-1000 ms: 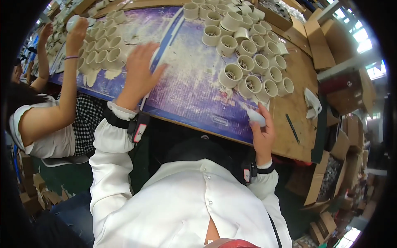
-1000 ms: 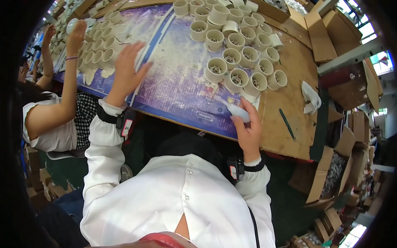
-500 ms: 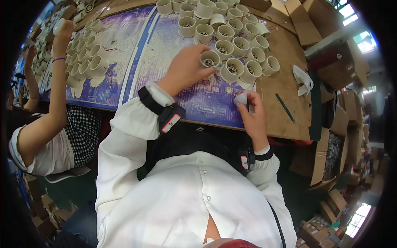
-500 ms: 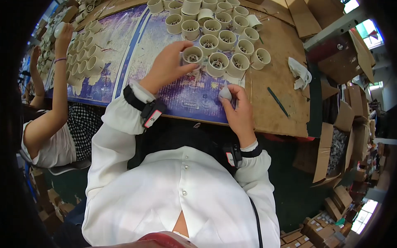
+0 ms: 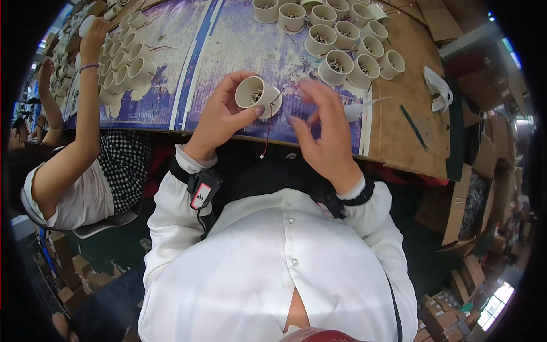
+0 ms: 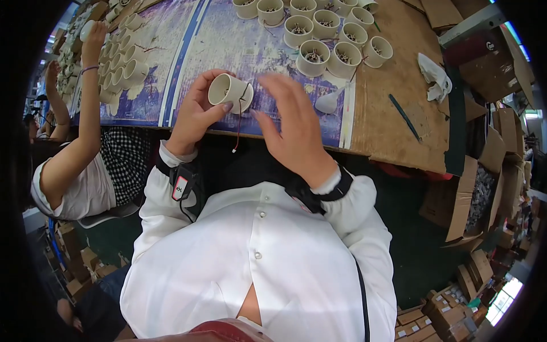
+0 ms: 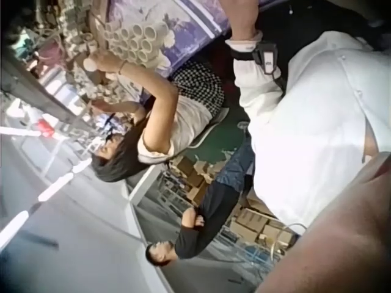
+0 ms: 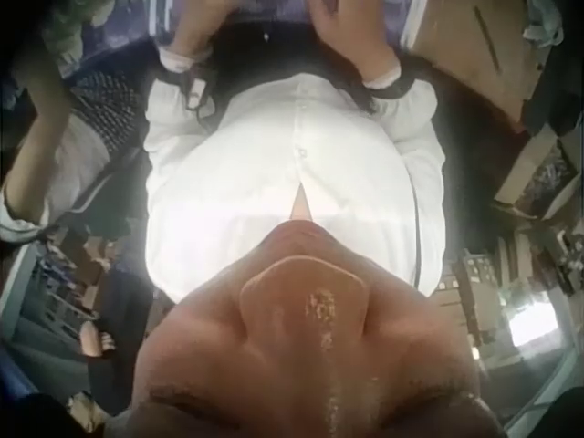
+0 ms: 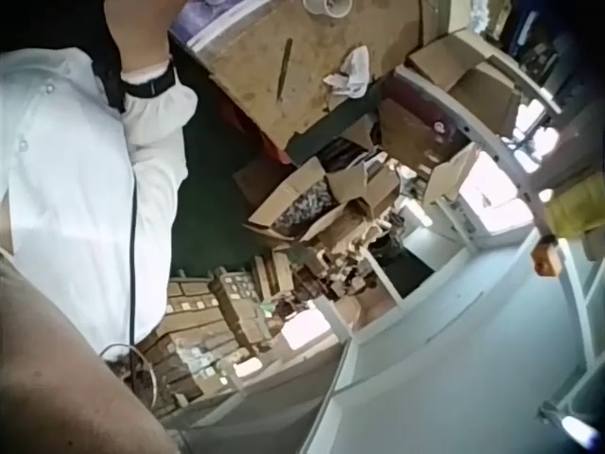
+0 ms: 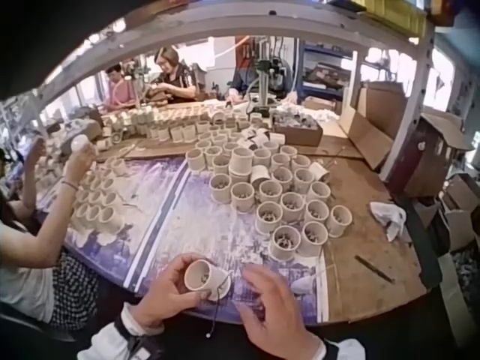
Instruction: The person picks up a white plastic housing and applies glue from a squeeze bottle to the internal components. They then use tweezers to position a wire inside the housing before applying more glue and setting the housing back on the table.
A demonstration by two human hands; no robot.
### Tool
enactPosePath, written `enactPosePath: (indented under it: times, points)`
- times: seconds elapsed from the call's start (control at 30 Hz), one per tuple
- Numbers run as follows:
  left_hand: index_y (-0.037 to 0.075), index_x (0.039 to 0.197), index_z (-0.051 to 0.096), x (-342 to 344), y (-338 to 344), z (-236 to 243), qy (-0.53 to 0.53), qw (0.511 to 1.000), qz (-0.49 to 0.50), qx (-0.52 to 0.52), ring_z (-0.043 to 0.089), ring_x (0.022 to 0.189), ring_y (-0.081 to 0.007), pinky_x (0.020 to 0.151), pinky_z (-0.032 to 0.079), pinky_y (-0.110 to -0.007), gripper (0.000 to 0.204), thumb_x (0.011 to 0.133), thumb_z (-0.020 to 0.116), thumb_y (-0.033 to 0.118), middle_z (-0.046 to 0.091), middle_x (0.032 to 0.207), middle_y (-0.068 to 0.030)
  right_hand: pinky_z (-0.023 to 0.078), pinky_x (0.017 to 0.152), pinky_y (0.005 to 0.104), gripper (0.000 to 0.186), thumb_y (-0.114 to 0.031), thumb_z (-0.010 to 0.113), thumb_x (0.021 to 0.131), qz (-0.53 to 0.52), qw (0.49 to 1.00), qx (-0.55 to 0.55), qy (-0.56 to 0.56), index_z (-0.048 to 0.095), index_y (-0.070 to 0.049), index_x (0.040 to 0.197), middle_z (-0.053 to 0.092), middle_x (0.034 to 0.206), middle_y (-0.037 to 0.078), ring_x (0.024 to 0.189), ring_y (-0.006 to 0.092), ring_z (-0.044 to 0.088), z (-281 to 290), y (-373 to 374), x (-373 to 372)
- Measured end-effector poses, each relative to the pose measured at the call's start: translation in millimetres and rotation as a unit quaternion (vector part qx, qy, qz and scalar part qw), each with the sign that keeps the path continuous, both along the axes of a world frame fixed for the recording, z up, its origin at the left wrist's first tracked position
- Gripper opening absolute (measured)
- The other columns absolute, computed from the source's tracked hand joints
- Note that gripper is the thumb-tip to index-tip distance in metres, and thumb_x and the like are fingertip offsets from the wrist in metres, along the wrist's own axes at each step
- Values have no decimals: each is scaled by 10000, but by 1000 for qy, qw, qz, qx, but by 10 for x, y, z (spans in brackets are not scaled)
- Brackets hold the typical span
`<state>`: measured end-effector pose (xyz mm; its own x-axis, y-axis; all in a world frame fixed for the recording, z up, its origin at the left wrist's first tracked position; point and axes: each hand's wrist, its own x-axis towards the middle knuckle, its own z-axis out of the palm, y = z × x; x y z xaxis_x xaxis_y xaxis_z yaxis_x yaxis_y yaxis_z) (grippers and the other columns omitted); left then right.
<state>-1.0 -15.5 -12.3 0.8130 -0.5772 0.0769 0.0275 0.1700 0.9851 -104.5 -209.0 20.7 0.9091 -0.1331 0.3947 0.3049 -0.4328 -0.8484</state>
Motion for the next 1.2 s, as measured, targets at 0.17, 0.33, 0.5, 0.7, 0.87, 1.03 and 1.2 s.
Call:
enactPosePath:
  times: [0.17,0.33,0.5,0.7,0.87,1.03,1.2]
  points:
    - [53,1346,433,-94,-34,77,-19,1000,8,-19,538,1199,-154,1036,440,-310,628,802,737,-28,529,1304,-67,508,763,356,298,15,707,814,-36,974,-161,-158,654,-32,1103,644,1089,120,900,298,627,-137,47,285]
    - [65,1315,470,-169,-18,53,-68,997,46,1,542,1192,-154,1024,448,-310,607,782,744,-33,542,1282,-66,493,757,379,240,16,715,796,6,978,-178,-109,665,-40,1024,654,989,125,884,336,610,-288,-9,240]
    - [69,1275,516,-180,-52,64,-214,967,93,98,561,1166,-152,990,469,-300,584,754,769,-8,551,1265,-73,484,738,421,174,-11,720,782,-18,980,-169,-104,665,-60,940,638,899,87,862,321,597,-335,15,269]
    - [72,1275,527,-182,-60,51,-181,975,97,91,588,1109,-144,942,493,-283,588,750,785,16,565,1232,-66,482,726,412,181,-2,715,782,-2,980,-168,-109,667,-65,945,637,895,91,843,320,600,-342,22,317]
    - [54,1275,524,-159,-55,80,-114,990,76,42,599,1082,-147,932,499,-281,565,768,769,6,582,1192,-58,478,700,410,175,-5,712,788,5,974,-195,-113,667,-64,947,640,867,91,815,320,603,-361,15,340]
    - [26,1282,522,-81,-27,118,62,994,74,-55,620,1066,-155,926,515,-291,511,829,757,37,611,1178,-72,486,722,370,156,5,694,828,24,983,-161,-82,671,-42,975,662,898,123,832,313,617,-295,16,354]
    - [43,1263,559,36,43,128,237,966,12,-99,658,1003,-162,880,545,-304,400,954,664,275,659,1132,-86,490,740,308,121,-31,663,901,33,997,-65,-29,663,-27,1022,673,921,72,816,199,628,-173,43,381]
